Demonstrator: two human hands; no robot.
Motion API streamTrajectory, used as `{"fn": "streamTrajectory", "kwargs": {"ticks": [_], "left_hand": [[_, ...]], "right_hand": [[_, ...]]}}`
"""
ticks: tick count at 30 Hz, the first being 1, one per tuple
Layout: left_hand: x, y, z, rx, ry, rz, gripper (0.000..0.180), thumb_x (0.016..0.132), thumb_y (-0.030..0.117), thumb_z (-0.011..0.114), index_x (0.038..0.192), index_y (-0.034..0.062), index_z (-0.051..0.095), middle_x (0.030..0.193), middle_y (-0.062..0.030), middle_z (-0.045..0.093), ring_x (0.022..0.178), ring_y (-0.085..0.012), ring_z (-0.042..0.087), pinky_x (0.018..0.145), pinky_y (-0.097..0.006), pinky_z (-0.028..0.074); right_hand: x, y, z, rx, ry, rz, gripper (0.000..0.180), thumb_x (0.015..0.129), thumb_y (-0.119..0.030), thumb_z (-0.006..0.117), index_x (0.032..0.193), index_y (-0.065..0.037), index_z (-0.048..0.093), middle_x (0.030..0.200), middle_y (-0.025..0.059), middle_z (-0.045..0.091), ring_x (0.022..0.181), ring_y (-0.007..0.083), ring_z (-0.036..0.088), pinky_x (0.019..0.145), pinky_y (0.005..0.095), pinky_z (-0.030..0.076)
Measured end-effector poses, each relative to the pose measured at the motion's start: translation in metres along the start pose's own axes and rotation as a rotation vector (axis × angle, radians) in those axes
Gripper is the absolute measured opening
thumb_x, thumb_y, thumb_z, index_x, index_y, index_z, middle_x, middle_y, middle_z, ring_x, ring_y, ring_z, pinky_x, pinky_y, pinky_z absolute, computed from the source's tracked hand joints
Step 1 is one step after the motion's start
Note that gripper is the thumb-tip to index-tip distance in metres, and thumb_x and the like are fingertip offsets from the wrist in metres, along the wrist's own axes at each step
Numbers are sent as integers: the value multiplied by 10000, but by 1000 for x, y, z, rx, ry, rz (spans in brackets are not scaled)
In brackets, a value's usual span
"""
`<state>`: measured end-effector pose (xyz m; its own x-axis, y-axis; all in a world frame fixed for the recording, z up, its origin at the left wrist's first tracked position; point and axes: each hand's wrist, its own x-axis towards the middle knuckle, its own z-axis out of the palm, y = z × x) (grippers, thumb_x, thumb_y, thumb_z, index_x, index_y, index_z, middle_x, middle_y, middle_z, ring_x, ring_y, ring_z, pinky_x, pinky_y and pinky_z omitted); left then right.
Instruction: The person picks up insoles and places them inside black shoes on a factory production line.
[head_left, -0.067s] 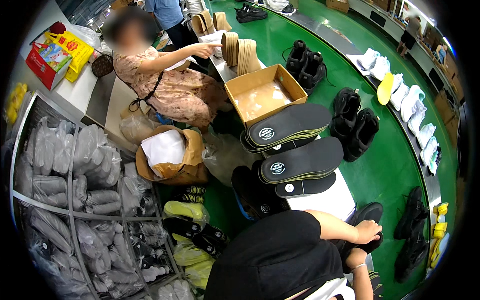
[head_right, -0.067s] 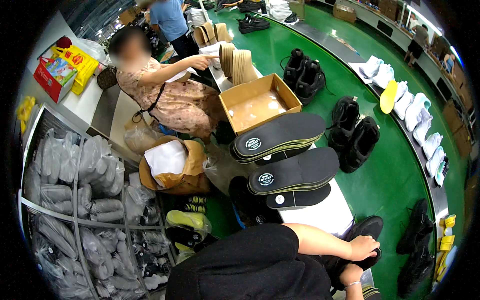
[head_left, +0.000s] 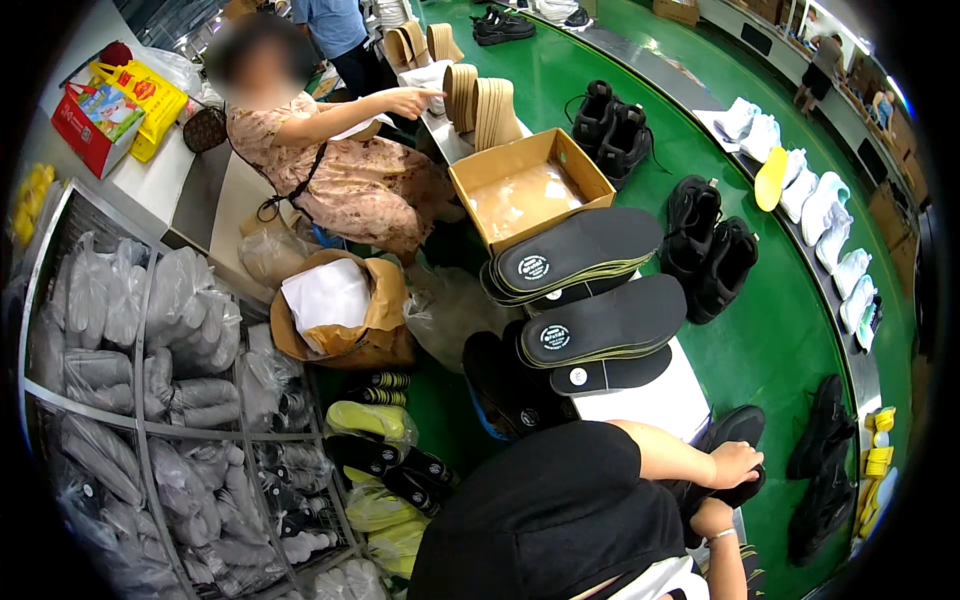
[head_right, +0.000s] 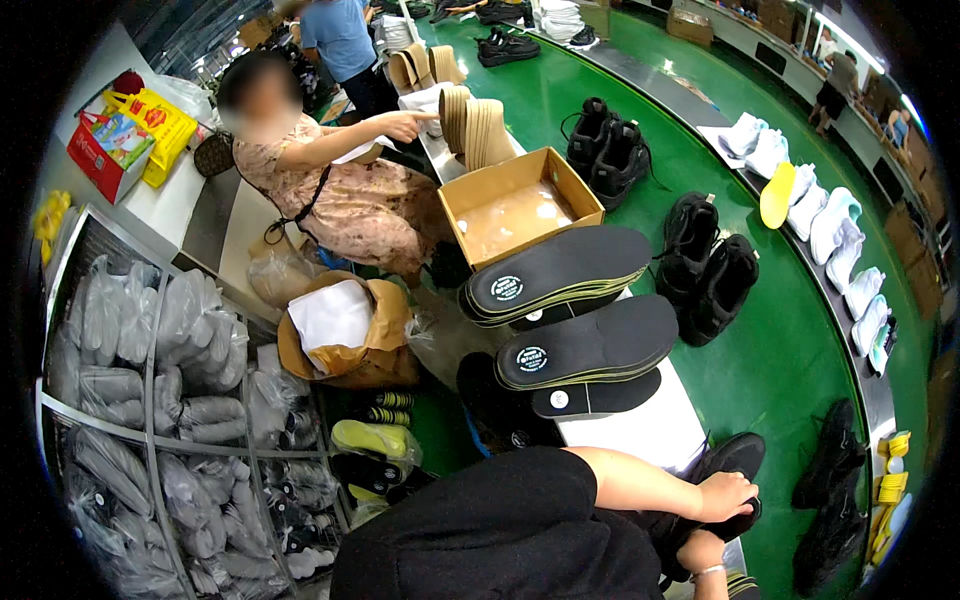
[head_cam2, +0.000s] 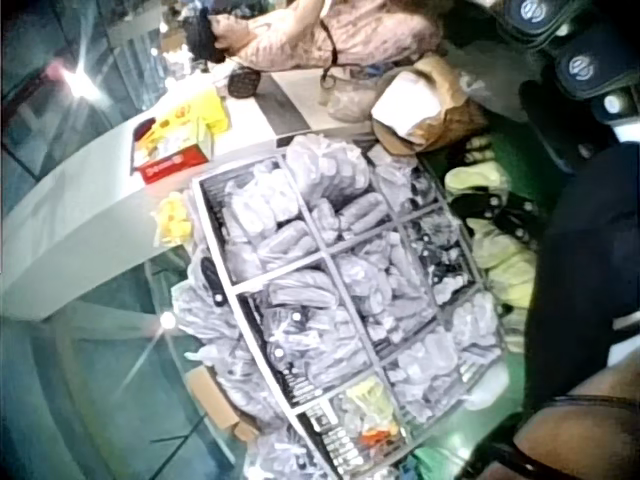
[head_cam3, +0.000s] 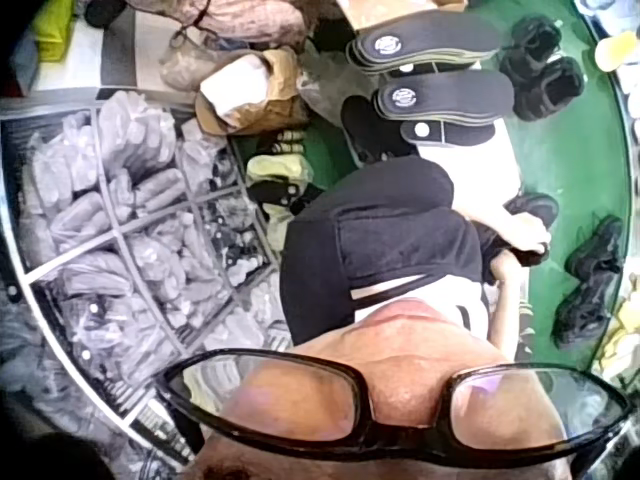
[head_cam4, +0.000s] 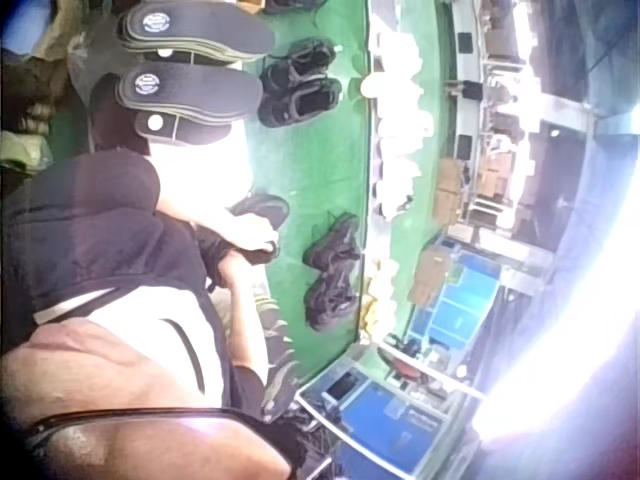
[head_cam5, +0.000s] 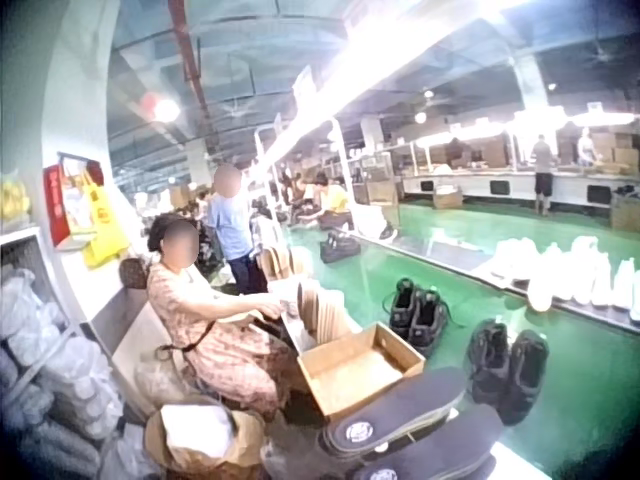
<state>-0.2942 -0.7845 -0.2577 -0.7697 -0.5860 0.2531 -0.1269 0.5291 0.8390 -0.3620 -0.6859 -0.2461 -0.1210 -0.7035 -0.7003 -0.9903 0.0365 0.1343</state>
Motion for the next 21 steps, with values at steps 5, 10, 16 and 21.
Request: {"fn": "streamTrajectory", "kwargs": {"ticks": [5, 10, 16, 21], "left_hand": [[0, -1, 4, 22, 11, -24, 260, 770, 276, 553, 823, 25, 508, 769, -137, 561, 787, -295, 542, 682, -381, 440], [-2, 1, -1, 10, 47, -1, 261, 770, 269, 552, 831, 17, 522, 764, -145, 572, 789, -298, 548, 684, -388, 440], [-1, 1, -2, -12, -2, -28, 250, 773, 267, 547, 834, 28, 511, 769, -136, 561, 790, -295, 540, 673, -390, 447], [-1, 8, -3, -35, 9, -69, 243, 764, 258, 550, 834, 28, 516, 771, -135, 561, 798, -299, 536, 678, -400, 447]], "right_hand": [[-47, -16, -41, 532, -218, 57, 511, 614, -346, 613, 879, 83, 530, 853, 280, 565, 849, 373, 561, 703, 383, 442], [-28, -6, 5, 694, -150, -28, 499, 622, -289, 625, 939, 81, 519, 898, 286, 557, 915, 383, 535, 781, 373, 421], [-39, -16, -4, 700, -3, -10, 368, 709, -281, 598, 856, 54, 557, 792, 219, 598, 763, 277, 584, 702, 358, 418], [-38, -14, -7, 752, 508, -6, 228, 789, -88, 423, 945, 27, 544, 897, 214, 574, 889, 346, 530, 831, 359, 342]]}}
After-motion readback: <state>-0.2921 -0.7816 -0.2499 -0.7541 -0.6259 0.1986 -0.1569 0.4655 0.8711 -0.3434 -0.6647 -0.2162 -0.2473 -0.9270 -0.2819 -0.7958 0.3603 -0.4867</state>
